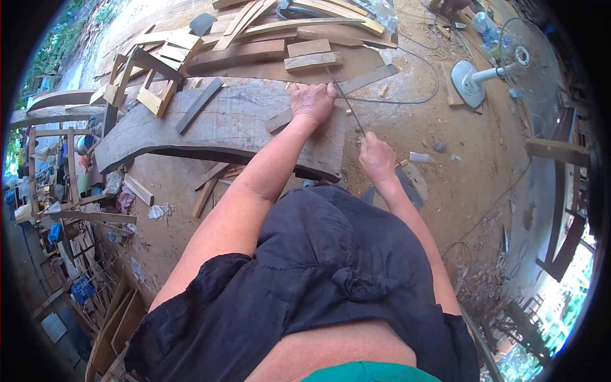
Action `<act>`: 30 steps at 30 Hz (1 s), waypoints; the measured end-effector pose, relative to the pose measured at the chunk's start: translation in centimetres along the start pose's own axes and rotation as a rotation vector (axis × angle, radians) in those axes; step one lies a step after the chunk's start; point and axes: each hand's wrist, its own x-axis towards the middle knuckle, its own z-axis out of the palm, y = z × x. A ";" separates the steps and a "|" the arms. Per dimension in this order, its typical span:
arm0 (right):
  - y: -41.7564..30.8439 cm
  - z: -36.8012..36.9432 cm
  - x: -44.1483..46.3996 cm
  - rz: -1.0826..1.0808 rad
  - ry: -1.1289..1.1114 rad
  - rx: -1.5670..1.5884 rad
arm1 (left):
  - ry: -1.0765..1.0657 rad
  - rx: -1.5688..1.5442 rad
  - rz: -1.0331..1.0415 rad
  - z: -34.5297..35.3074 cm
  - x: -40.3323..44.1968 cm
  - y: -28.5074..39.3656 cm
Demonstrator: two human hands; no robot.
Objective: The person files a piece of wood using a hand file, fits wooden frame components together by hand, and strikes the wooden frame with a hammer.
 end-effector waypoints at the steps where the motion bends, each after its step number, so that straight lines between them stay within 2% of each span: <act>1: 0.1 0.1 -0.1 -0.004 0.010 -0.005 | 0.008 -0.009 0.007 0.1 0.1 0.0; 5: 0.0 0.6 3.2 -0.051 0.080 0.021 | -0.035 0.024 -0.006 0.4 0.5 0.1; 8: -1.8 1.2 4.7 -0.067 0.100 0.019 | 0.002 0.005 0.060 0.6 0.1 -0.1; 10: -1.4 1.1 4.9 -0.055 0.070 0.018 | 0.001 -0.001 -0.004 0.5 0.2 0.2; 20: 2.1 0.7 -2.0 0.005 0.050 -0.014 | -0.045 0.013 -0.020 -0.1 0.2 0.6; 25: 1.6 -0.2 -0.9 -0.022 0.052 0.016 | -0.011 -0.016 0.001 0.5 0.5 0.3; 29: -0.2 0.4 3.5 -0.084 0.062 0.025 | -0.003 0.006 0.037 1.3 0.6 0.1; 30: -0.3 0.6 4.5 -0.065 0.080 0.032 | -0.009 -0.023 -0.027 1.6 1.0 0.0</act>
